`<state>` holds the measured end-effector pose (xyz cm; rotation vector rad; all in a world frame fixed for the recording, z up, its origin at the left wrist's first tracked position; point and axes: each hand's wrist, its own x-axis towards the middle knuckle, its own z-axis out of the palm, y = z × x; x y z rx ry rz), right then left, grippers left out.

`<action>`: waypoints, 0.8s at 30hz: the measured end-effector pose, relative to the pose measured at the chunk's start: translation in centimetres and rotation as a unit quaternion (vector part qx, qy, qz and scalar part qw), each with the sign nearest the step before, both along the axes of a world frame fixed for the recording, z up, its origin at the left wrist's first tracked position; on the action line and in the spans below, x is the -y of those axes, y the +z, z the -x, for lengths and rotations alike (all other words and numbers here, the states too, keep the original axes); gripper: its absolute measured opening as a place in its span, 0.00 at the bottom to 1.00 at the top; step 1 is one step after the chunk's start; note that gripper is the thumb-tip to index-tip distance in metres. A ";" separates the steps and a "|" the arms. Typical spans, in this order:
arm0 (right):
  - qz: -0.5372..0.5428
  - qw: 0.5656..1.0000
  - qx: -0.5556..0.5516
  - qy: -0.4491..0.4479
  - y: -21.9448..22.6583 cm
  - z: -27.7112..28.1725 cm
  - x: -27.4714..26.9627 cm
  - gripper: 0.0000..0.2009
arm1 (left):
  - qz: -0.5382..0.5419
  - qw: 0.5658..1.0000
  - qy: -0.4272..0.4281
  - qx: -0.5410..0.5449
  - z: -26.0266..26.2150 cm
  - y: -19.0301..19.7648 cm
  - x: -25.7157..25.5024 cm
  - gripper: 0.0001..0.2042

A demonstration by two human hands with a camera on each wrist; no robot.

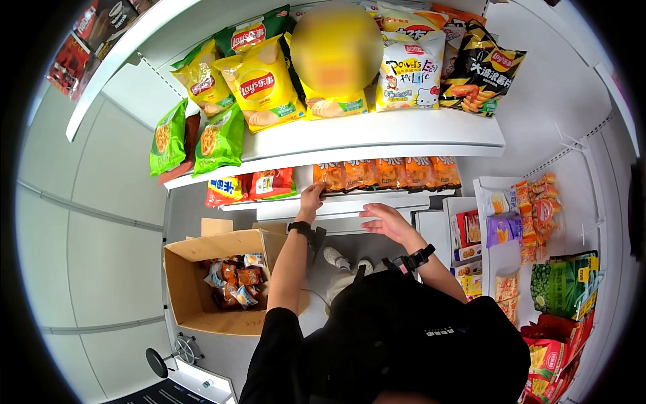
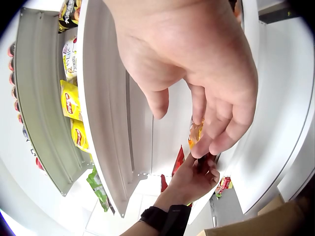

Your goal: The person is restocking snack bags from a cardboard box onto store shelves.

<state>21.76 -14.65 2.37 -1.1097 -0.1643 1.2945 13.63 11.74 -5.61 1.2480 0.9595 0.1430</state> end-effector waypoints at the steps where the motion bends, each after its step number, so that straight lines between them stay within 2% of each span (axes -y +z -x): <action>1: 0.001 1.000 0.000 0.000 0.0 0.0 0.0 0.21 | -0.002 1.000 0.000 -0.003 0.0 0.0 0.0 0.18; 8: -0.011 1.000 -0.004 -0.002 0.0 0.1 0.3 0.21 | 0.024 0.999 -0.019 -0.019 0.6 0.8 0.2 0.24; 11: -0.016 1.000 -0.012 -0.003 -0.5 0.2 0.5 0.21 | 0.024 0.999 -0.006 -0.023 1.8 1.5 1.3 0.29; 14: -0.014 1.000 -0.026 -0.006 -0.8 0.3 0.6 0.21 | 0.027 0.999 0.036 -0.011 3.3 2.2 2.9 0.29; 18: -0.018 0.999 -0.043 0.007 -1.6 0.6 0.3 0.20 | 0.039 0.998 0.048 -0.010 6.2 1.2 3.9 0.34; 24: -0.021 0.996 -0.074 0.044 -2.8 1.7 -1.3 0.21 | 0.058 0.994 0.089 -0.012 11.6 1.5 5.1 0.31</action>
